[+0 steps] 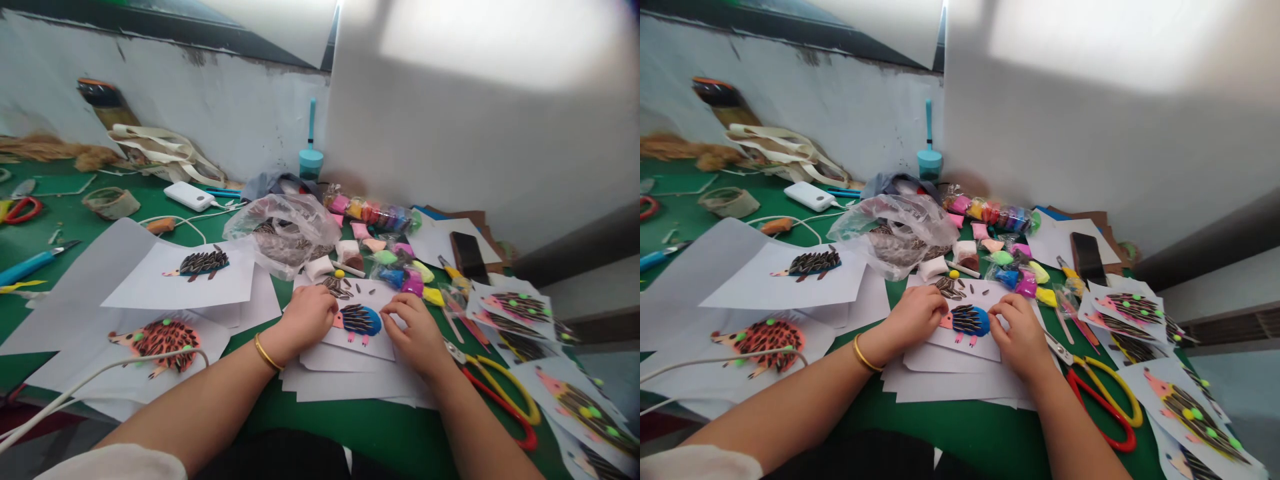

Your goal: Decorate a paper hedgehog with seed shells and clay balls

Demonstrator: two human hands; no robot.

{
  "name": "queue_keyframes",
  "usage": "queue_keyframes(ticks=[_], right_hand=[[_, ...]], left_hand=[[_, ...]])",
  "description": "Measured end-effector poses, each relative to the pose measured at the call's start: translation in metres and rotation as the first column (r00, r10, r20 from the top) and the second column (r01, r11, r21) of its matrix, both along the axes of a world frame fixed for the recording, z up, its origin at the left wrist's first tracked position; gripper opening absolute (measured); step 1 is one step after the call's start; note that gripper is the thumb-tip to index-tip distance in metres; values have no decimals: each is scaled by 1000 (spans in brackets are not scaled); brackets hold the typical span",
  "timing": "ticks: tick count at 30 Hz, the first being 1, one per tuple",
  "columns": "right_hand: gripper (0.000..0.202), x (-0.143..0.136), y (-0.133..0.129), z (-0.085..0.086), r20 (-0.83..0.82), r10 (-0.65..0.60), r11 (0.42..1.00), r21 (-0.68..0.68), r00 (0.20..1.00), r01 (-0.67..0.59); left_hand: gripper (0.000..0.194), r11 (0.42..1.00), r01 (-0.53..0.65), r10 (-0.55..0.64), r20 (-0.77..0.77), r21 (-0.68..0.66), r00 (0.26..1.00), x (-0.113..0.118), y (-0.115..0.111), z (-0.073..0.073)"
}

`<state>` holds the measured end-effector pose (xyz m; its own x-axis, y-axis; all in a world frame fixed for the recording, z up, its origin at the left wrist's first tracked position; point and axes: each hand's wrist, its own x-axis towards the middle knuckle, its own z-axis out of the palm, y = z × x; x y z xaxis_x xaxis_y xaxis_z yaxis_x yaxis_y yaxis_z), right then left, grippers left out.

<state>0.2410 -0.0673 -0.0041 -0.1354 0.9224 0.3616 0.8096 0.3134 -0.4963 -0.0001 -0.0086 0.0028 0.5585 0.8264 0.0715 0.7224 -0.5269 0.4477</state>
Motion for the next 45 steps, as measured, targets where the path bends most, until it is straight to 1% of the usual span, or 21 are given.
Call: queue_keyframes(ticks=[3,6,8,11,15,18,21,25,29,32,35,38,42,45], right_hand=[[14,0,3,-4,-11,-5,1000,-18,1000,5],[16,-2,4,-2,-20,-2,999,-55,1000,1],[16,-4,4,3,-12,9,997,-75,1000,-10],[17,-9,4,15,21,42,994,-105,999,-40],[17,-24,16,32,127,97,983,-169,987,-75],[15,-42,35,38,256,160,971,-214,953,-106],[15,-63,59,40,372,203,962,-249,906,-113],[15,-84,80,38,486,215,956,-283,847,-81],[18,-93,86,36,559,243,944,-323,792,-62],[19,-91,87,36,559,250,946,-314,791,-77],[17,-83,87,41,525,212,959,-276,824,-72],[17,-69,88,45,526,114,967,-252,843,26],[18,-47,86,48,566,4,950,-260,824,174],[16,-29,79,49,542,-57,942,-249,838,225]], left_hand=[[23,1000,-2,2,11,1,1000,0,0,-1],[24,1000,-4,4,16,2,1000,0,1,-2],[24,1000,-8,8,29,7,1000,0,1,-3],[26,999,-26,24,81,22,996,-1,2,-4],[23,987,-150,140,154,51,978,-4,3,-1],[21,970,-234,218,188,65,958,-6,4,2],[20,961,-273,256,227,49,940,-7,5,3],[19,960,-278,256,282,42,925,-7,7,2],[18,962,-270,246,295,45,923,-7,7,1],[19,964,-262,237,303,45,923,-7,6,2],[20,969,-246,224,298,38,928,-7,5,1],[21,978,-210,198,268,18,943,-6,5,-1],[21,989,-145,137,188,31,973,-4,4,-6],[23,995,-89,81,143,49,986,-2,3,-8]])
